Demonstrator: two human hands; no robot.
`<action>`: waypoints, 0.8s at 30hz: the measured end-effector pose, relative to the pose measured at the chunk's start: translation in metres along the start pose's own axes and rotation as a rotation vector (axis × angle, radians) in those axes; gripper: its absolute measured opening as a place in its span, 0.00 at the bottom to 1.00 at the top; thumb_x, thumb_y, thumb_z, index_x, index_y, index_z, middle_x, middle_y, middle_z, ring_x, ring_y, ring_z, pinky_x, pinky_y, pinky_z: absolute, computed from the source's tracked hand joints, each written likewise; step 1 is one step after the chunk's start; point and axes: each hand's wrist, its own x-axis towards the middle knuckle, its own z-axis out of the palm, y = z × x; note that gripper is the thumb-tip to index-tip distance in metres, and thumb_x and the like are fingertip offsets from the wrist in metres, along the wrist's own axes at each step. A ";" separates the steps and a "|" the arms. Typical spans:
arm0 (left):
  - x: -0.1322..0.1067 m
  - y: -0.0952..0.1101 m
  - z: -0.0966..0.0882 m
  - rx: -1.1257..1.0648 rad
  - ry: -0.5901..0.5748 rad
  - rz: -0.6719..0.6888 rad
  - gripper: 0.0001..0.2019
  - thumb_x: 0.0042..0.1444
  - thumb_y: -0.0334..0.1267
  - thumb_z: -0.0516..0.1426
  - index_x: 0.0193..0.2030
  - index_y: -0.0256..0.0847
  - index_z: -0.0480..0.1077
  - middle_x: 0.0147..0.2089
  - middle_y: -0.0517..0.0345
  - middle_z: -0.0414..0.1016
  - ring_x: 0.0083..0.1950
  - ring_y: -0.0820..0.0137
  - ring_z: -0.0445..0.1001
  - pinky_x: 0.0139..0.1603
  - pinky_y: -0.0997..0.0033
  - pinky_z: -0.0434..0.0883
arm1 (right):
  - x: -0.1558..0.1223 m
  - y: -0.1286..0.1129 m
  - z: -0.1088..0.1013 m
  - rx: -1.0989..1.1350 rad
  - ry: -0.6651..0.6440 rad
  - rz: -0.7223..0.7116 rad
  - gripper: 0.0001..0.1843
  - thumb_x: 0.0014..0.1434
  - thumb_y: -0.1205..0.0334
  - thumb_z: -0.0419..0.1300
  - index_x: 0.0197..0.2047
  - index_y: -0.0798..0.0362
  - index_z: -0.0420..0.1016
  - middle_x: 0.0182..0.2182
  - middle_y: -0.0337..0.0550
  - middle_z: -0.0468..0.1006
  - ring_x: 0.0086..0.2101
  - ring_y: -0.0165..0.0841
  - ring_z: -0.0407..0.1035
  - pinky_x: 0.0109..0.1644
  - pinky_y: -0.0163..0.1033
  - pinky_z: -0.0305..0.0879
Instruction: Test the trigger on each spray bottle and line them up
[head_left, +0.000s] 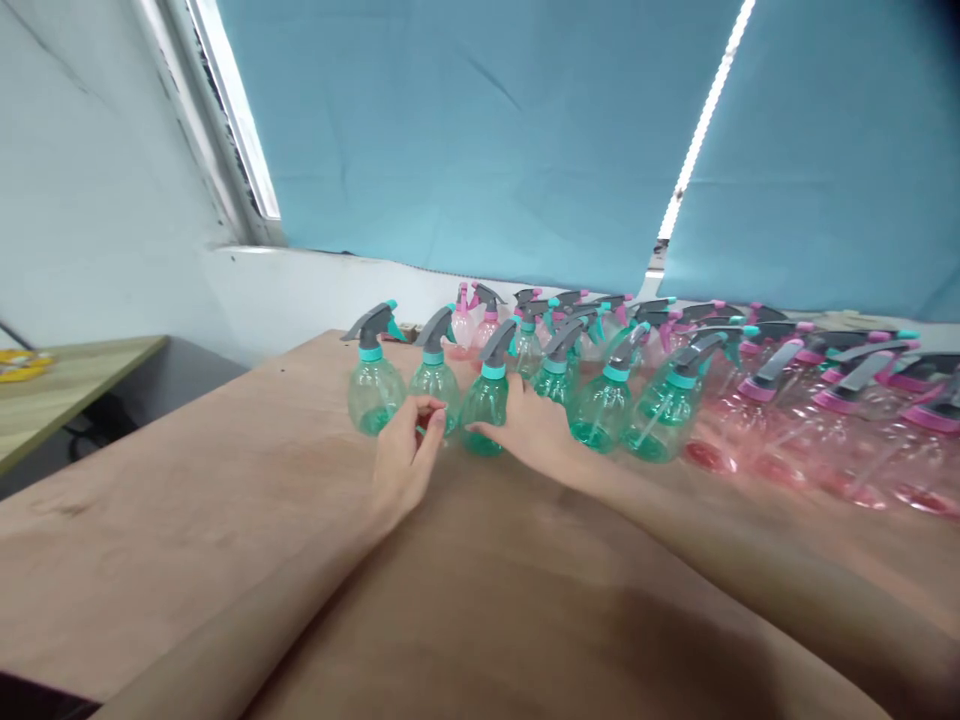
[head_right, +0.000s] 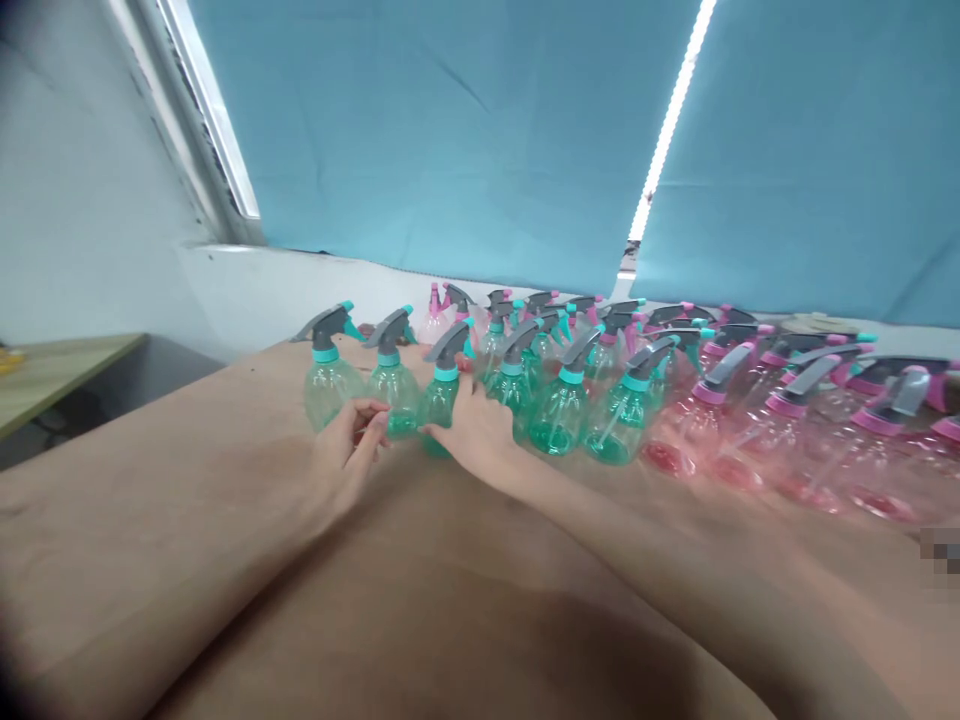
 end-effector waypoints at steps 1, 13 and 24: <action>0.000 0.000 0.000 -0.007 -0.014 -0.002 0.12 0.64 0.45 0.48 0.43 0.41 0.66 0.31 0.60 0.72 0.28 0.72 0.72 0.29 0.72 0.68 | 0.002 -0.001 -0.001 -0.013 -0.010 0.007 0.44 0.53 0.43 0.63 0.62 0.64 0.55 0.50 0.65 0.73 0.44 0.53 0.74 0.42 0.50 0.68; 0.000 0.000 -0.001 -0.059 -0.078 -0.028 0.13 0.66 0.44 0.45 0.42 0.41 0.66 0.25 0.64 0.69 0.25 0.73 0.70 0.29 0.72 0.68 | 0.017 -0.003 -0.001 -0.014 -0.064 0.038 0.46 0.55 0.47 0.63 0.66 0.64 0.48 0.48 0.66 0.75 0.45 0.53 0.74 0.43 0.49 0.67; -0.003 0.004 0.000 -0.081 -0.144 -0.027 0.14 0.65 0.45 0.45 0.40 0.41 0.66 0.24 0.65 0.68 0.24 0.73 0.69 0.29 0.73 0.68 | -0.011 0.008 -0.012 0.068 0.025 -0.065 0.44 0.58 0.48 0.61 0.68 0.61 0.48 0.52 0.61 0.74 0.45 0.51 0.74 0.43 0.49 0.69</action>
